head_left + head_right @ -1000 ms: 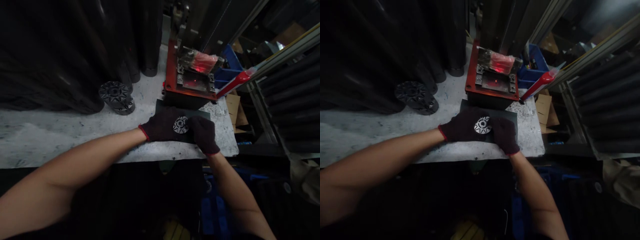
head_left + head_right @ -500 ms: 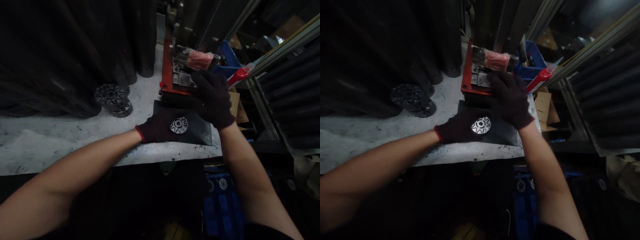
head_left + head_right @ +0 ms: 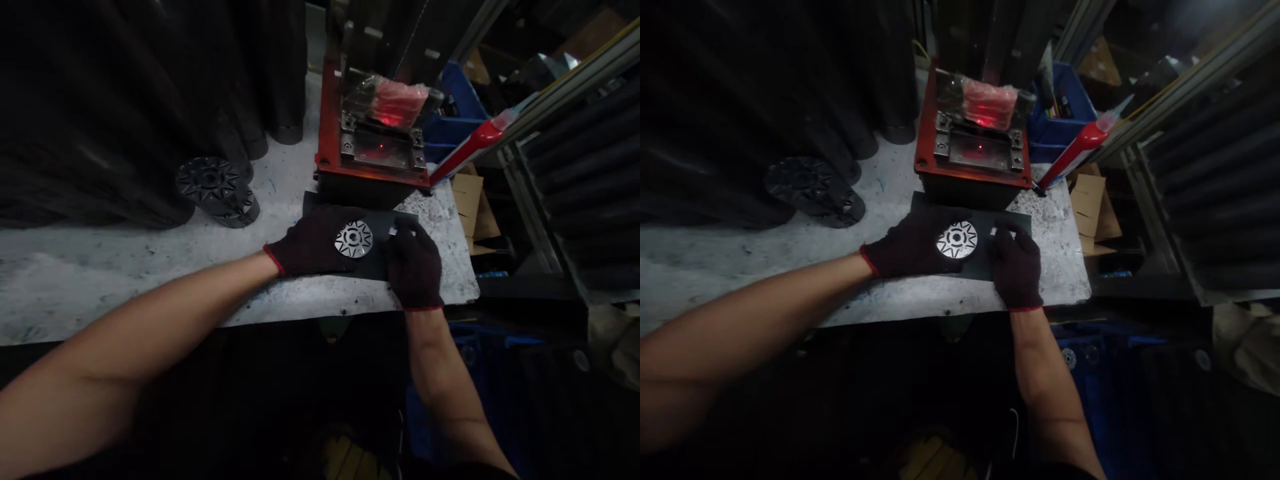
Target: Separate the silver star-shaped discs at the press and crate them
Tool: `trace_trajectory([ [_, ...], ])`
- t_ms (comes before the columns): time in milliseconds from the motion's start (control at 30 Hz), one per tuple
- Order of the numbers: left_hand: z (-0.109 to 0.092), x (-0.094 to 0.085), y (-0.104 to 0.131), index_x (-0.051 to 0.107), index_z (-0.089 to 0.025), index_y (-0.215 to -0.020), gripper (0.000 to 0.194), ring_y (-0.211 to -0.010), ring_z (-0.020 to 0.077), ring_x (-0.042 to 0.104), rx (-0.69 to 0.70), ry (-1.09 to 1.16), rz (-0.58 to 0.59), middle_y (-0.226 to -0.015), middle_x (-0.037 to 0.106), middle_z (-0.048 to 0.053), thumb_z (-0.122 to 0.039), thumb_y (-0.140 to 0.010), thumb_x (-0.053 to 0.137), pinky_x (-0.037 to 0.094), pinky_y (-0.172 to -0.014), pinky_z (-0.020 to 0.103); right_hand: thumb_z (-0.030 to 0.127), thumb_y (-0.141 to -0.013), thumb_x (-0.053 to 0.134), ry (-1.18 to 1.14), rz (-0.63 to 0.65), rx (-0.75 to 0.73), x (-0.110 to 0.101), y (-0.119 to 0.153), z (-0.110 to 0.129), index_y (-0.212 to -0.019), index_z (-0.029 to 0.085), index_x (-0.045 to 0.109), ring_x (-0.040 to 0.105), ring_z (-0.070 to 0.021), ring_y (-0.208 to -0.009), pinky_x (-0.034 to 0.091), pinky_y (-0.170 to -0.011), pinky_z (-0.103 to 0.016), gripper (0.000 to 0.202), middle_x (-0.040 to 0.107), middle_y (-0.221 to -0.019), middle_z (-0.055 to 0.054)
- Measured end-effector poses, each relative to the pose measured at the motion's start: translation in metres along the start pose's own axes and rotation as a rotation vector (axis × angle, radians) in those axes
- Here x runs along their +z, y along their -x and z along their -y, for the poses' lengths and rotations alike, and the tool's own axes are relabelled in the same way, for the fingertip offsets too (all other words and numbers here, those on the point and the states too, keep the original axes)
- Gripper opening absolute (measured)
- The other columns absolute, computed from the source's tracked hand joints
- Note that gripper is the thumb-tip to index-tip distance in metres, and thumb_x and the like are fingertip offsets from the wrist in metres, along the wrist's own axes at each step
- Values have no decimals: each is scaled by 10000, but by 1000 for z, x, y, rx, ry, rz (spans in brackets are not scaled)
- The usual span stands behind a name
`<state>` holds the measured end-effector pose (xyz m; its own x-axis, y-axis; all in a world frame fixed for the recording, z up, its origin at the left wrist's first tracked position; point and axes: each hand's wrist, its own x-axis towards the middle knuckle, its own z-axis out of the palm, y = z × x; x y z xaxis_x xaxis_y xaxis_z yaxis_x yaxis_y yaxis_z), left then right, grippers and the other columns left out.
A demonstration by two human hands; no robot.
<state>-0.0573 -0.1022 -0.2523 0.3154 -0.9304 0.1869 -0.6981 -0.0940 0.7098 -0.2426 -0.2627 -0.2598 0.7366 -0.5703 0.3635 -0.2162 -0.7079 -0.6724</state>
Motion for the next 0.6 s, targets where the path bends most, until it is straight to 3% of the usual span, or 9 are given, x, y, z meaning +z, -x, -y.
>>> trace_trajectory([
  [133,1,1,-1,587,-158,-1561,778,-1429,359,605,29,-22,29,-1584,640,147,-411,-877,859,460,-1248,532,436,-1066,532,-132,56,146,10,-17,10,-992,224,841,738,-223,-899,589,-815,-345,382,807,-952,-58],
  [233,-5,-1,-4,656,-139,-1480,709,-1354,375,656,39,-48,40,-1484,711,156,-415,-860,859,498,-1200,542,429,-1020,595,-144,154,143,11,-29,18,-869,235,840,742,-229,-892,569,-833,-346,348,824,-910,-40],
  [367,-12,-5,-8,724,-146,-1383,561,-1283,369,694,33,-49,56,-1409,753,138,-371,-879,827,539,-1138,520,434,-1041,581,23,317,52,3,-34,22,-862,218,839,743,-235,-833,537,-797,-358,382,830,-884,-53],
  [500,-8,-4,-7,701,-179,-1427,618,-1353,368,670,41,-29,46,-1477,727,112,-346,-851,853,517,-1192,521,436,-1071,577,145,406,-128,-10,-35,27,-986,227,855,781,-269,-940,567,-860,-397,358,855,-1029,-72],
  [600,-1,-1,-5,656,-224,-1495,718,-1354,336,683,71,-27,4,-1494,723,79,-374,-828,877,543,-1183,494,392,-1078,570,181,292,-344,-20,-55,33,-1155,265,841,775,-269,-1060,592,-944,-422,310,846,-1157,-66],
])
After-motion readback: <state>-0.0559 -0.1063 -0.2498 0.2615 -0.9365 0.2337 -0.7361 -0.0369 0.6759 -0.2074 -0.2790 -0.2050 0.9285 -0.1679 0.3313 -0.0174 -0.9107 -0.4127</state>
